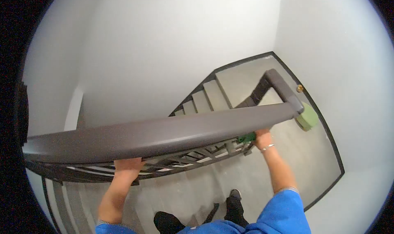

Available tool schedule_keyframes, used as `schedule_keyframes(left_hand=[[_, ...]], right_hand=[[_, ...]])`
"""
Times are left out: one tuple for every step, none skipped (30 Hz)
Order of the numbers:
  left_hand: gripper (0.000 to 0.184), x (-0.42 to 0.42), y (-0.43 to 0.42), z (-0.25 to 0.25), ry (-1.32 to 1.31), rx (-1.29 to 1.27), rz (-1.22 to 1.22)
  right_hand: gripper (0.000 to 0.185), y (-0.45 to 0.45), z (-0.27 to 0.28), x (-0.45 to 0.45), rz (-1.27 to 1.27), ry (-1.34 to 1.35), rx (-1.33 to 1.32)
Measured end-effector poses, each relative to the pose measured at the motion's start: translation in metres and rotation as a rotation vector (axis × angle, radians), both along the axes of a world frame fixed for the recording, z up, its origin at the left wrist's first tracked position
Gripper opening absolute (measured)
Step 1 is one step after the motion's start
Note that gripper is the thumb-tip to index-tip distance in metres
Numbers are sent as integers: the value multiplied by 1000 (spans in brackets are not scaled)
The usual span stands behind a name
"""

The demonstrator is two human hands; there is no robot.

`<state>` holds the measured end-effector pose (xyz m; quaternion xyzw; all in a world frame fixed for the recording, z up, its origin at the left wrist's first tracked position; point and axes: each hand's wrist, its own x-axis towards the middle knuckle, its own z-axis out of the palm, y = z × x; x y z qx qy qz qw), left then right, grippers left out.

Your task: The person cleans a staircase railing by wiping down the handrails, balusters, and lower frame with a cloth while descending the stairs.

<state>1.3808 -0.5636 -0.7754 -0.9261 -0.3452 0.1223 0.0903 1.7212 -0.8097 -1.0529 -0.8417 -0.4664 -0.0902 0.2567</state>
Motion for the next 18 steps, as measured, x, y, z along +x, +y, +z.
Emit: schedule_keyframes(left_hand=[[62, -10, 8, -5, -4, 28, -21], [62, -16, 8, -10, -4, 55, -38], [62, -12, 7, -10, -16, 51, -50], [61, -12, 5, -9, -61, 117, -93], [60, -14, 2, -7, -96, 182, -132], [60, -15, -1, -5, -92, 183, -136], [61, -16, -4, -4, -71, 189, -121], [61, -21, -3, -7, -52, 192, -101], [61, -27, 4, -15, -51, 191, -96], [61, -35, 16, -27, -46, 293, -163], [62, -36, 16, -26, -40, 393, -225], [62, -37, 14, -25, -35, 389, -206], [61, -29, 5, -9, -15, 202, -76], [60, -22, 0, 1, 4, 21, 54], [60, -19, 1, 4, 5, 30, 78], [53, -18, 3, 6, -24, 31, 50], [46, -22, 9, 8, -49, 26, 25], [46, -25, 15, 7, -39, 22, 53]], right_hand=[[60, 1, -12, -8, -83, 149, -93], [58, 7, -14, -16, -119, 133, -35], [56, 17, 33, -39, -162, 77, 17], [44, 33, 43, -61, -36, 86, 54], [34, 54, 62, -90, 47, 171, -69], [29, 72, 118, -130, 150, 221, -101], [30, 93, 131, -164, 293, 102, 15], [30, 117, 155, -202, 290, 74, 118], [32, 134, 168, -225, 387, 112, 114], [32, 144, 178, -242, 382, -3, 282], [31, 146, 184, -242, 403, -5, 295], [30, 149, 188, -240, 427, -3, 306], [29, 147, 183, -229, 446, 69, 211], [28, 140, 169, -211, 463, 140, 121], [30, 125, 142, -187, 431, 25, -25], [31, 116, 133, -163, 311, 114, -11], [33, 95, 107, -139, 255, -58, -43], [44, 82, 68, -109, 192, -15, -135]])
